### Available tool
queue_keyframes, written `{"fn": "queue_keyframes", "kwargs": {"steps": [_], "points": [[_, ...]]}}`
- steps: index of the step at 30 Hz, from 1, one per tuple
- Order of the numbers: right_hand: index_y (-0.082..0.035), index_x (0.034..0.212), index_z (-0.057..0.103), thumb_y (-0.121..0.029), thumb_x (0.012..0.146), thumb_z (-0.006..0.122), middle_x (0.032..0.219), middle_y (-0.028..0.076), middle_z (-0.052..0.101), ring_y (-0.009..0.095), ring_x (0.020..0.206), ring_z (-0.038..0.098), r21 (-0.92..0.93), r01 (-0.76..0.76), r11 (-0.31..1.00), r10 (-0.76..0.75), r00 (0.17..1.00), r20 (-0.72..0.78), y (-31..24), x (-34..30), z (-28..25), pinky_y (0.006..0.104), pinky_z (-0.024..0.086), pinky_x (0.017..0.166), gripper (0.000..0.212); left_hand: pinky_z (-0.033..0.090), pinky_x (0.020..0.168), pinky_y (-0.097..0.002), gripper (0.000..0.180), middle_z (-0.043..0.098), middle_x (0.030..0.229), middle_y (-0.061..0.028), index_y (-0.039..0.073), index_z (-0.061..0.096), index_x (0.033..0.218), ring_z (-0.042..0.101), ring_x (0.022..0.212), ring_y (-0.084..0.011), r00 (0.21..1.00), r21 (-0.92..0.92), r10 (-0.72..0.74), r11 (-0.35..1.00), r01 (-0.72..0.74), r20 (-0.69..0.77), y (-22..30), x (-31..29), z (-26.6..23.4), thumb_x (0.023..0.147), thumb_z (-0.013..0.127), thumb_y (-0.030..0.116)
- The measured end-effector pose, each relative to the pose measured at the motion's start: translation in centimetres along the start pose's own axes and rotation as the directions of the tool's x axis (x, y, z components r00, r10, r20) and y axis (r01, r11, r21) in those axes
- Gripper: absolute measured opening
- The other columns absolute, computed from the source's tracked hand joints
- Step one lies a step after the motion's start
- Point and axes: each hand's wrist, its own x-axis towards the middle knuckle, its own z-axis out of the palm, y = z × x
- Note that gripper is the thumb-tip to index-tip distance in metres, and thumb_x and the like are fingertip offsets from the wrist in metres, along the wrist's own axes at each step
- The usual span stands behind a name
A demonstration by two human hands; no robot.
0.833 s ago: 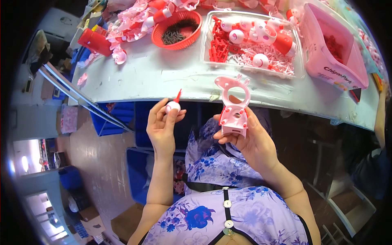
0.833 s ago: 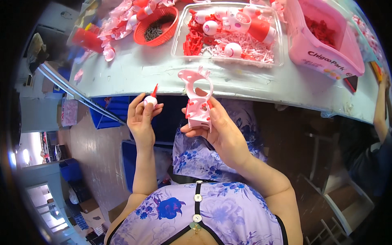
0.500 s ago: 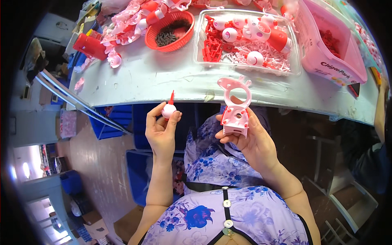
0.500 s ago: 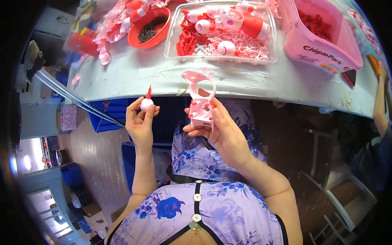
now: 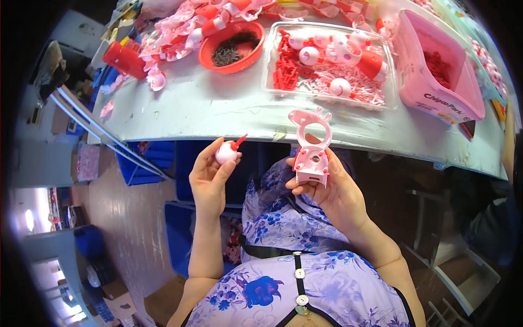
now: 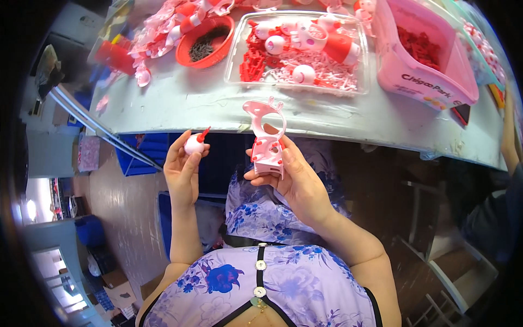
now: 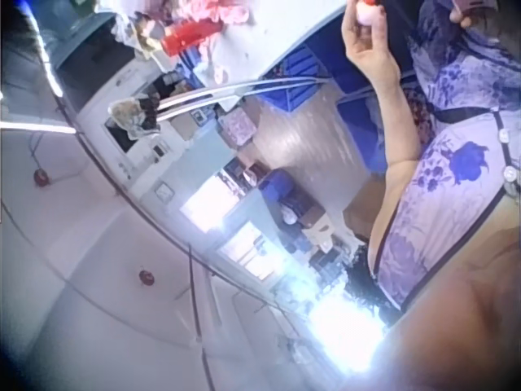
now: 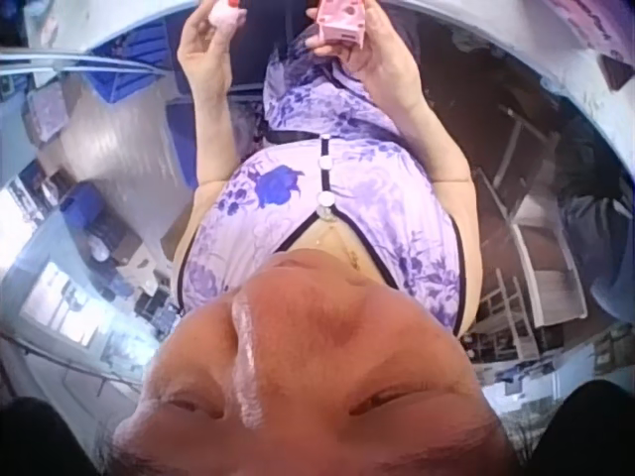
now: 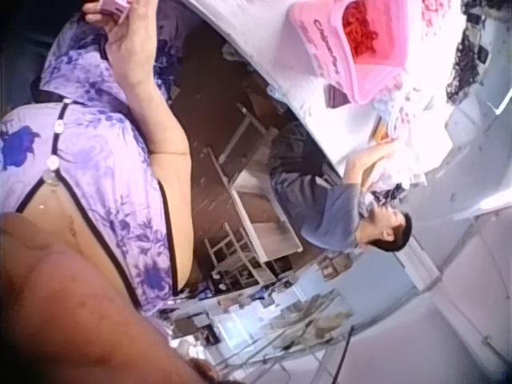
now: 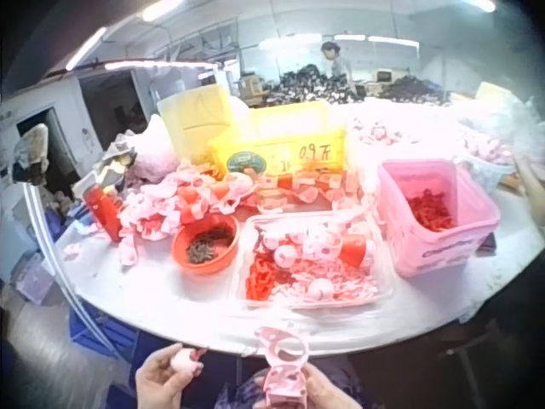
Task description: The person assembles small plastic pig figurines by hand. They pick up various pink and white plastic components, including heads, bodies, and limbs, and snap them together to form complete figures. The person repeatedly assembles and disassembles the toys, handling them one at a time.
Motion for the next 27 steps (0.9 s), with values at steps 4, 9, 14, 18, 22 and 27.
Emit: {"fn": "queue_keyframes", "kwargs": {"steps": [4, 9, 14, 18, 22, 27], "points": [[-0.005, 0.145, 0.017, -0.039, 0.100, 0.035, 0.131, 0.020, 0.046, 0.024, 0.104, 0.060, -0.008, 0.022, 1.000, -0.022, 0.999, -0.038, -0.1, -0.5, -0.9, 0.0330, 0.047, 0.090, 0.059, 0.042, 0.098, -0.0326, 0.049, 0.048, 0.125, -0.0112, -0.001, 0.054, 0.124, 0.050, 0.117, -0.0215, 0.967, 0.136, 0.203, 0.965, -0.224, 0.154, 0.3, 0.6, 0.9, 0.077, 0.065, -0.011], [-0.005, 0.145, 0.017, -0.039, 0.100, 0.035, 0.131, 0.020, 0.046, 0.023, 0.104, 0.060, 0.005, -0.021, 1.000, 0.022, 0.999, -0.045, -0.2, -0.5, -0.9, 0.0326, 0.047, 0.090, 0.059, 0.043, 0.097, -0.0313, 0.048, 0.049, 0.126, -0.0144, -0.001, 0.054, 0.125, 0.050, 0.117, -0.0216, 0.941, 0.197, 0.265, 0.931, -0.307, 0.211, 0.4, 1.0, 1.8, 0.078, 0.065, -0.010], [-0.005, 0.145, 0.017, -0.038, 0.100, 0.035, 0.130, 0.020, 0.047, 0.023, 0.104, 0.059, 0.027, -0.034, 0.999, 0.036, 0.998, -0.048, -0.3, 0.0, -1.1, 0.0329, 0.047, 0.090, 0.059, 0.045, 0.095, -0.0308, 0.053, 0.050, 0.127, -0.0179, -0.001, 0.048, 0.130, 0.051, 0.116, -0.0211, 0.936, 0.231, 0.271, 0.918, -0.321, 0.224, 0.4, 1.3, 1.9, 0.080, 0.064, -0.008], [-0.004, 0.145, 0.017, -0.038, 0.100, 0.035, 0.130, 0.020, 0.047, 0.024, 0.104, 0.059, 0.014, -0.045, 0.999, 0.045, 0.998, -0.038, -0.3, 0.3, -1.0, 0.0331, 0.047, 0.090, 0.059, 0.042, 0.098, -0.0321, 0.052, 0.052, 0.125, -0.0197, -0.002, 0.046, 0.126, 0.052, 0.115, -0.0217, 0.955, 0.178, 0.246, 0.945, -0.275, 0.165, 1.4, 1.4, 3.3, 0.078, 0.066, -0.009], [-0.004, 0.145, 0.017, -0.038, 0.100, 0.035, 0.130, 0.020, 0.047, 0.024, 0.104, 0.060, 0.019, -0.033, 0.999, 0.034, 0.999, -0.040, -0.2, 0.2, -0.9, 0.0330, 0.047, 0.090, 0.059, 0.041, 0.099, -0.0319, 0.047, 0.053, 0.124, -0.0188, -0.002, 0.049, 0.119, 0.052, 0.116, -0.0211, 0.946, 0.215, 0.269, 0.928, -0.305, 0.181, 1.6, 1.8, 3.8, 0.076, 0.068, -0.010], [-0.004, 0.146, 0.016, -0.037, 0.100, 0.034, 0.131, 0.020, 0.046, 0.024, 0.104, 0.060, 0.025, -0.021, 0.999, 0.022, 0.999, -0.034, -0.1, -0.1, -1.0, 0.0331, 0.047, 0.090, 0.059, 0.040, 0.099, -0.0332, 0.048, 0.055, 0.122, -0.0190, -0.003, 0.050, 0.120, 0.052, 0.116, -0.0219, 0.924, 0.288, 0.313, 0.884, -0.368, 0.219, 1.3, 1.9, 3.6, 0.076, 0.067, -0.011]]}}
